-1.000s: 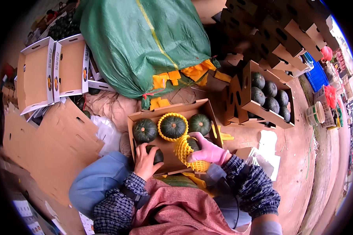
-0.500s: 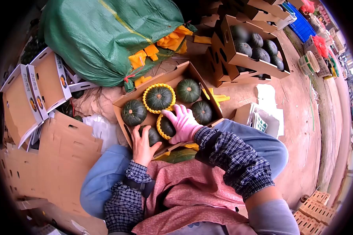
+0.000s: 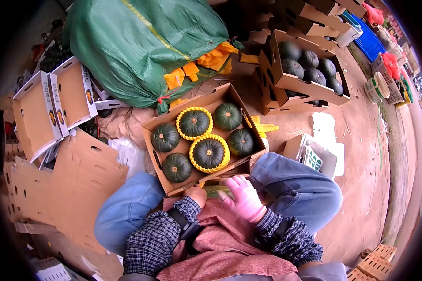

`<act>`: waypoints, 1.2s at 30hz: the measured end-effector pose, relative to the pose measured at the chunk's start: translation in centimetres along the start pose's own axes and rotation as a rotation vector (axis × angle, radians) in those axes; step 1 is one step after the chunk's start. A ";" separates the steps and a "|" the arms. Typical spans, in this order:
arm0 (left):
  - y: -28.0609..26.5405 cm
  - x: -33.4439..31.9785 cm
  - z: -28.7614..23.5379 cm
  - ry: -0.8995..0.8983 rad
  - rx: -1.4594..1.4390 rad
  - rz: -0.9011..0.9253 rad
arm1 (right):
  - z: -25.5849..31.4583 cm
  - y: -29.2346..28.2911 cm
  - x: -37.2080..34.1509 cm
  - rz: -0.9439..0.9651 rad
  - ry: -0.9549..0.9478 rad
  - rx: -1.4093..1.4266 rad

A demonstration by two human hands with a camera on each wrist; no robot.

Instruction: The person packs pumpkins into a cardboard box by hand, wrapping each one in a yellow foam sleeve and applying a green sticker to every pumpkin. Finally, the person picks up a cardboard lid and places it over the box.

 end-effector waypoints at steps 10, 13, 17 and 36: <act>-12.6 -14.5 -3.1 0.637 -0.743 -0.480 | -2.2 2.3 -3.1 0.145 0.576 1.014; -8.3 -13.3 -1.5 0.395 -1.334 -0.335 | -0.7 2.5 -3.1 0.251 0.413 1.205; -10.6 -13.1 -3.2 0.361 -1.752 -0.288 | 2.0 0.2 -2.0 0.122 0.442 1.409; -8.4 -11.6 1.3 0.367 -1.456 -0.282 | 0.2 3.4 -1.3 0.636 0.409 1.139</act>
Point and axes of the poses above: each hand's wrist, its own x-axis towards the middle knuckle, its own y-axis out of the palm, z = x × y, the point moved 5 cm from there along x, towards the middle knuckle, and after that the axes turned 2 degrees about -z, right-handed, at the moved point
